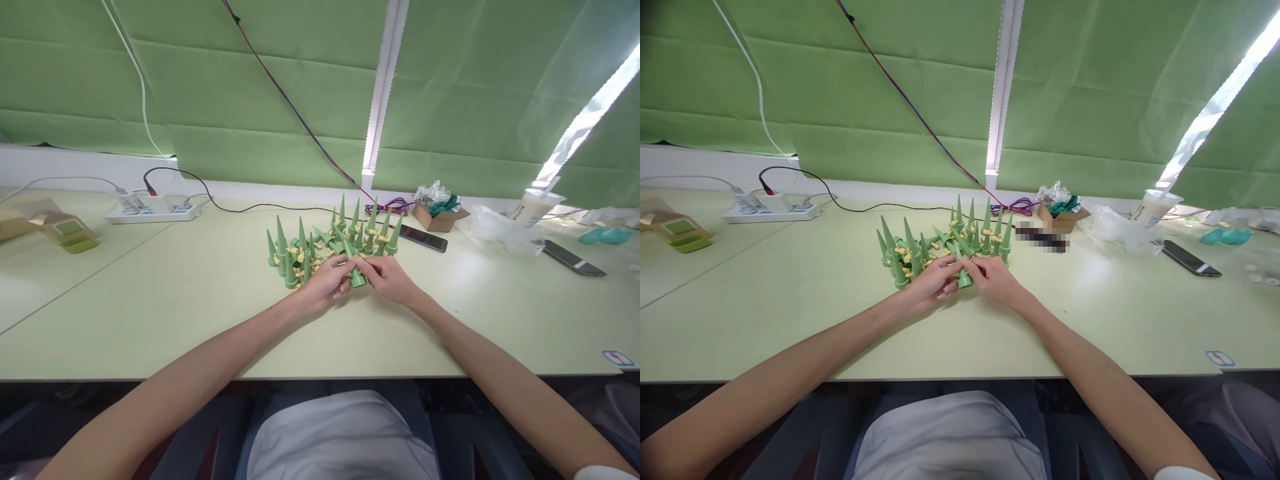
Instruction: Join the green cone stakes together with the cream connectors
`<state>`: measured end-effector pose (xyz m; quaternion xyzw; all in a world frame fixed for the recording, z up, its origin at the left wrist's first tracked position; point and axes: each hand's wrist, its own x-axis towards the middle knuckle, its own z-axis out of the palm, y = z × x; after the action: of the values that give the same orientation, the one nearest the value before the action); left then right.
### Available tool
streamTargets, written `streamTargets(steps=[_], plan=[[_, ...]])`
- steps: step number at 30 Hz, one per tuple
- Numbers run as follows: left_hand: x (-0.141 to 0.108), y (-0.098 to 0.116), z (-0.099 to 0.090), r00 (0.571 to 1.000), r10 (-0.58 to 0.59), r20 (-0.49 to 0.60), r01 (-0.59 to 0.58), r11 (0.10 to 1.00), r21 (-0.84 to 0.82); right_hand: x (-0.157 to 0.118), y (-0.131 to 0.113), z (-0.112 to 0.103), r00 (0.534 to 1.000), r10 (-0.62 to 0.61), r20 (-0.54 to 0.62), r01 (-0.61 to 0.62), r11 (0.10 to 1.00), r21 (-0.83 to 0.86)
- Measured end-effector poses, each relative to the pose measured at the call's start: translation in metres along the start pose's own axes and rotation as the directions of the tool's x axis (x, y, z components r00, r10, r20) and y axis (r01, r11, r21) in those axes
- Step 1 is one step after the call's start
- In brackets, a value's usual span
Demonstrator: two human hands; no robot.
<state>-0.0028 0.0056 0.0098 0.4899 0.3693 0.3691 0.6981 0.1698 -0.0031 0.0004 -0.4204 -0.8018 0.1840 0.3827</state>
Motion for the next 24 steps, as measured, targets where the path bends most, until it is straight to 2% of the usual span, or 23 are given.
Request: streamTargets(steps=[11, 17, 24], plan=[[0.0039, -0.0054, -0.0011, 1.0, -0.007, 0.003, 0.007, 1.0, 0.029, -0.0015, -0.0019, 0.0009, 0.995, 0.004, 0.1, 0.007, 0.993, -0.114], [0.0036, -0.0026, -0.0008, 1.0, 0.023, -0.012, -0.022, 0.998, 0.058, -0.0005, -0.0047, 0.0011, 0.997, -0.022, 0.071, 0.03, 0.994, -0.108], [0.0002, 0.0011, 0.001, 1.0, -0.004, -0.014, 0.005, 0.996, 0.088, -0.0011, -0.0061, 0.0011, 0.997, -0.038, 0.067, 0.044, 0.995, -0.093]])
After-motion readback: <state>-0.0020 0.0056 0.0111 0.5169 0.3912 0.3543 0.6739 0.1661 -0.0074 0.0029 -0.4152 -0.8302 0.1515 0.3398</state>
